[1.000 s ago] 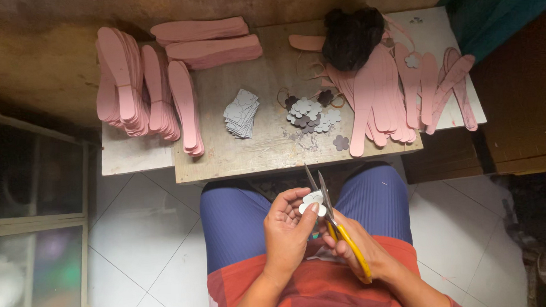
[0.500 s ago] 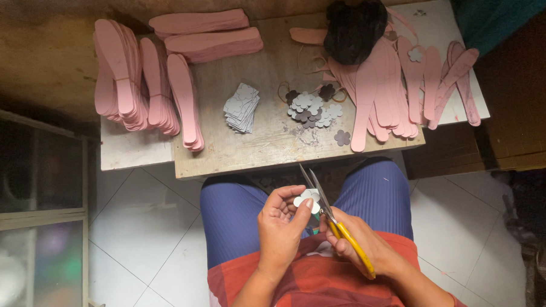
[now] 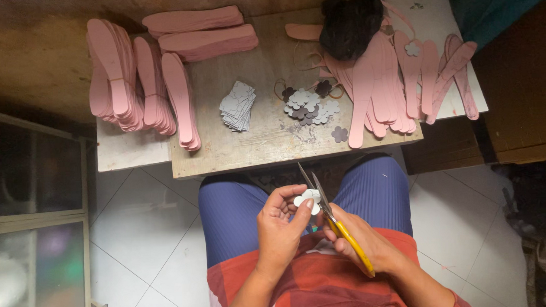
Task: The person sits on the floor and uses yellow-handled scissors to cut small white paper pieces into flower shapes. They trim the edges of each piece and place the finished shapes onto a pile on the table.
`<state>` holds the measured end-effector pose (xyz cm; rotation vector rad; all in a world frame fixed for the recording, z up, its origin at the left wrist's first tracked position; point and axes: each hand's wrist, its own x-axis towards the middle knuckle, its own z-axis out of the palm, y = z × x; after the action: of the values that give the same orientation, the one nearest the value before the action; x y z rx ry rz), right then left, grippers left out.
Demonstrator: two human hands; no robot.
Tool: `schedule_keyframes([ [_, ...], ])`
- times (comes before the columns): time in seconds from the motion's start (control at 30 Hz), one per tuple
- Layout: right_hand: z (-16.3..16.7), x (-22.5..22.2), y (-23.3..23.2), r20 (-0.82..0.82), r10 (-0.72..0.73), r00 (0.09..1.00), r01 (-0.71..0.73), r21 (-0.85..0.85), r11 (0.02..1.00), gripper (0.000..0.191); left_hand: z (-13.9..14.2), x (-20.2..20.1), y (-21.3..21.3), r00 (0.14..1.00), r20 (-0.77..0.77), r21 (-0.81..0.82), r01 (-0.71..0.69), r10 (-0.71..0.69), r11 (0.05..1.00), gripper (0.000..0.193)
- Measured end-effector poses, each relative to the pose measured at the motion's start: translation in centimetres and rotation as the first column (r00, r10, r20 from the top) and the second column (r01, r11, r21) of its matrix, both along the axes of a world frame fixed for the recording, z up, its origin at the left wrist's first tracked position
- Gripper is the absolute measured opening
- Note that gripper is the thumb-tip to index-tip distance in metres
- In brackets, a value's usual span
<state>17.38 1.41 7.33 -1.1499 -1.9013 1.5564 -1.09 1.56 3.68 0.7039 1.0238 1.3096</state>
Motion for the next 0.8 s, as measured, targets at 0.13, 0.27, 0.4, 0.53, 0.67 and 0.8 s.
schedule_keyframes([
  [0.13,-0.2,0.0,-0.1,-0.013,-0.004,1.000,0.005,0.044,0.999,0.090,0.1,0.0,0.0,0.999,-0.043,0.008,0.001,-0.001,1.000,0.028],
  [0.27,-0.6,0.1,-0.1,0.013,-0.015,1.000,0.015,-0.007,1.000,0.087,0.1,-0.2,0.0,0.998,-0.056,-0.013,0.001,-0.002,1.000,0.028],
  [0.4,-0.7,0.3,0.0,0.055,-0.014,0.998,0.016,-0.030,0.999,0.087,-0.1,-0.5,0.2,0.999,-0.042,-0.001,0.004,-0.004,1.000,0.028],
  [0.53,-0.6,0.3,-0.1,0.016,-0.024,1.000,0.026,-0.134,0.991,0.089,-0.2,-0.6,0.2,0.999,-0.048,-0.015,0.003,-0.004,1.000,0.027],
  [0.67,-0.5,-0.1,-0.1,0.011,-0.036,0.999,0.037,-0.115,0.993,0.090,-0.2,-0.2,0.2,1.000,-0.010,0.005,-0.007,0.007,1.000,0.030],
  [0.8,-0.4,-0.2,-0.2,-0.021,-0.039,0.999,0.037,-0.066,0.997,0.098,-0.1,0.8,-0.1,0.989,0.143,-0.016,-0.018,0.020,1.000,0.035],
])
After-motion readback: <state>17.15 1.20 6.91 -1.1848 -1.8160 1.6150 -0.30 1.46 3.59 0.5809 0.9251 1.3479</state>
